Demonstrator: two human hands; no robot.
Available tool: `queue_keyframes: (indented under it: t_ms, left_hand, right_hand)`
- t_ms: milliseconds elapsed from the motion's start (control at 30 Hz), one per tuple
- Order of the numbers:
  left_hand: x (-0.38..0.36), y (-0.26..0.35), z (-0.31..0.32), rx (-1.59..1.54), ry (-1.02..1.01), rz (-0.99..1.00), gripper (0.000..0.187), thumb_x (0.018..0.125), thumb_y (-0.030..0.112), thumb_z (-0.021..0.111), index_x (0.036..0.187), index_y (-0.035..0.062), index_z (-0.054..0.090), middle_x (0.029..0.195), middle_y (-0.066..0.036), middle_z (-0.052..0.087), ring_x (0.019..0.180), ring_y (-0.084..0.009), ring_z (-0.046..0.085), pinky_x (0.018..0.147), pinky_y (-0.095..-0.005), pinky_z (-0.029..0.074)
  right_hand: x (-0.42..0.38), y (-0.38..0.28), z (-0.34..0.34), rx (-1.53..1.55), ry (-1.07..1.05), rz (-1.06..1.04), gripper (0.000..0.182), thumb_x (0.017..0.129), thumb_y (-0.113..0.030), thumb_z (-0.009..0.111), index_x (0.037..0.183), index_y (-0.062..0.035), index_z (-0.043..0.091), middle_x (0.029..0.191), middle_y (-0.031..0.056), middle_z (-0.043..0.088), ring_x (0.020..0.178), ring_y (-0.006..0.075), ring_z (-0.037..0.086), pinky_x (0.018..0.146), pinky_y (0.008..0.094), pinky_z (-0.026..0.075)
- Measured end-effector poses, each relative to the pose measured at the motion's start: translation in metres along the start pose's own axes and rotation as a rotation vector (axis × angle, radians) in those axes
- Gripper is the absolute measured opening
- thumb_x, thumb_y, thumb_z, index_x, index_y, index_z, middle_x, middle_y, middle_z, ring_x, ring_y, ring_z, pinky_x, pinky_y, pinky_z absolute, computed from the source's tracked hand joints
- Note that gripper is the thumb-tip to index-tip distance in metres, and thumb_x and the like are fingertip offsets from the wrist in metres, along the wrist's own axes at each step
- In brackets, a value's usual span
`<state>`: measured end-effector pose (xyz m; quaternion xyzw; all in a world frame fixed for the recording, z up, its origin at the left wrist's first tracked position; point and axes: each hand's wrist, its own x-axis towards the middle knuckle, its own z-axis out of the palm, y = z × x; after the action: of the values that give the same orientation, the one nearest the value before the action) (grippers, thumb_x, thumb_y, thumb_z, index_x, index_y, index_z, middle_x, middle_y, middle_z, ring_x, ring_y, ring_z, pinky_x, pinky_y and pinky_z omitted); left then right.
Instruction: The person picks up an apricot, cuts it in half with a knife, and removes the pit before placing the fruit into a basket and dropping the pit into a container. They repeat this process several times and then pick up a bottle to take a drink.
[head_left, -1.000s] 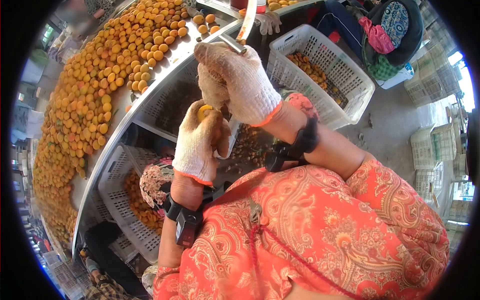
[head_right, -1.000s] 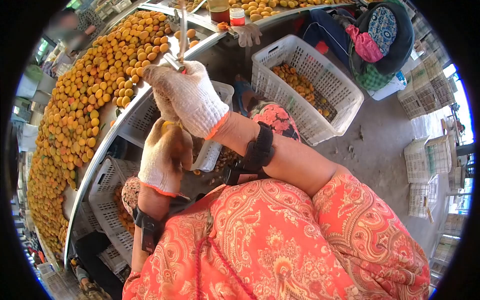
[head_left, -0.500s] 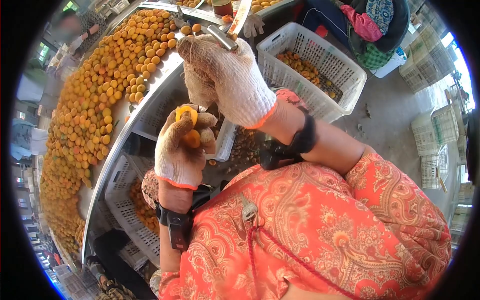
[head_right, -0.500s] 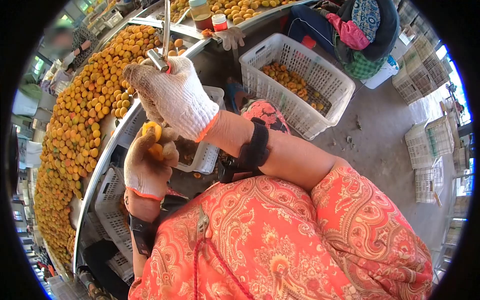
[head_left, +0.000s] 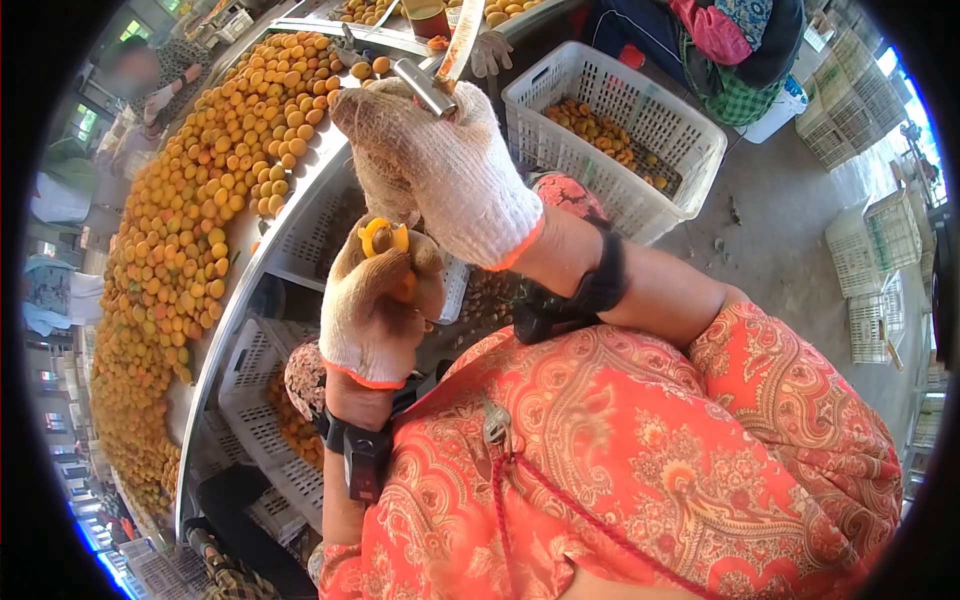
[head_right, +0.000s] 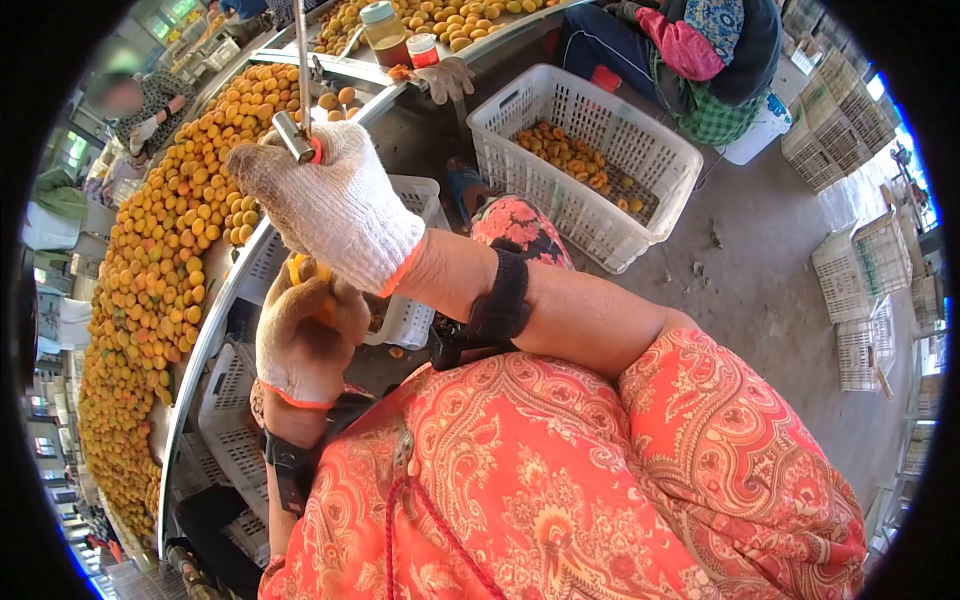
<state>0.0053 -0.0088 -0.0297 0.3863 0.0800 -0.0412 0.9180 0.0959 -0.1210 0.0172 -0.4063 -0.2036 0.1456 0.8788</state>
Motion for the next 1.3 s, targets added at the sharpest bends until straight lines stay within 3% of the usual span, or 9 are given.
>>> queue_keyframes:
  t_ms: [167,233,367,433,667,833,933,1033,1300]
  left_hand:
    - [0.000,-0.004,0.007,-0.037,0.072,0.036,0.034,0.087,-0.006,0.053,0.121,-0.0012,0.053,0.105,-0.009,0.062,0.089,-0.0172,0.063,0.077,-0.0253,0.056]
    - [0.002,-0.011,0.003,1.002,0.026,0.516,0.031,0.088,-0.005,0.052,0.119,-0.0001,0.053,0.102,-0.008,0.061,0.086,-0.0146,0.062,0.072,-0.0232,0.054]
    - [0.000,-0.008,0.000,1.091,0.018,0.510,0.028,0.088,-0.003,0.053,0.115,0.0018,0.053,0.100,-0.007,0.061,0.081,-0.0126,0.061,0.063,-0.0223,0.051]
    - [-0.003,-0.006,0.016,0.144,0.113,0.163,0.025,0.088,-0.001,0.056,0.112,0.0028,0.053,0.096,-0.005,0.060,0.075,-0.0113,0.059,0.056,-0.0216,0.047]
    - [-0.002,-0.005,0.007,0.216,0.123,0.176,0.030,0.090,0.006,0.056,0.120,0.0078,0.055,0.091,-0.001,0.063,0.069,-0.0105,0.060,0.056,-0.0218,0.047]
    - [0.002,0.000,0.000,-0.042,0.107,0.034,0.031,0.099,0.017,0.052,0.128,0.0075,0.053,0.119,-0.005,0.063,0.103,-0.0154,0.065,0.074,-0.0257,0.056]
    - [0.008,-0.004,-0.012,0.180,0.073,0.104,0.034,0.103,0.026,0.045,0.130,0.0060,0.053,0.125,-0.007,0.062,0.110,-0.0180,0.064,0.082,-0.0292,0.058]
    - [0.009,-0.002,0.002,-0.040,0.244,0.052,0.029,0.095,0.026,0.058,0.120,0.0108,0.057,0.107,-0.003,0.063,0.090,-0.0200,0.063,0.063,-0.0310,0.048]
    - [0.011,-0.002,0.000,-0.083,0.254,0.031,0.028,0.096,0.028,0.057,0.119,0.0126,0.058,0.109,-0.003,0.064,0.093,-0.0198,0.063,0.066,-0.0309,0.049]
  right_hand:
    - [-0.002,0.002,0.004,-0.182,-0.009,-0.137,0.028,0.092,-0.022,0.070,0.072,-0.0044,0.063,0.058,-0.0060,0.050,0.057,0.0019,0.043,0.046,0.0242,0.034]
    - [-0.002,0.003,0.005,-0.178,-0.011,-0.156,0.030,0.092,-0.022,0.070,0.070,-0.0035,0.061,0.058,-0.0061,0.049,0.058,0.0018,0.042,0.047,0.0251,0.034]
    - [-0.001,0.007,0.008,-0.221,-0.021,-0.143,0.032,0.092,-0.021,0.069,0.068,-0.0025,0.059,0.058,-0.0062,0.047,0.059,0.0020,0.040,0.047,0.0260,0.033]
    - [-0.001,0.007,0.010,-0.231,-0.025,-0.163,0.032,0.092,-0.020,0.069,0.068,-0.0023,0.058,0.058,-0.0063,0.046,0.060,0.0020,0.039,0.047,0.0263,0.033]
    - [0.000,0.008,0.010,-0.160,0.046,-0.152,0.032,0.092,-0.021,0.070,0.068,-0.0036,0.057,0.058,-0.0062,0.046,0.060,0.0024,0.040,0.048,0.0261,0.033]
    - [0.002,0.011,0.006,-0.176,0.014,-0.177,0.031,0.092,-0.021,0.071,0.069,-0.0037,0.058,0.058,-0.0059,0.047,0.059,0.0019,0.040,0.047,0.0260,0.034]
    - [0.000,0.008,0.009,-0.212,0.012,-0.156,0.032,0.092,-0.021,0.071,0.069,-0.0038,0.058,0.058,-0.0060,0.046,0.060,0.0022,0.040,0.047,0.0263,0.034]
    - [-0.001,0.008,0.009,-0.176,-0.001,-0.132,0.032,0.091,-0.022,0.071,0.069,-0.0039,0.057,0.058,-0.0059,0.046,0.059,0.0026,0.039,0.047,0.0270,0.034]
    - [0.001,0.009,0.008,-0.148,0.020,-0.222,0.035,0.092,-0.023,0.070,0.067,-0.0034,0.055,0.057,-0.0050,0.044,0.059,0.0032,0.038,0.048,0.0277,0.035]
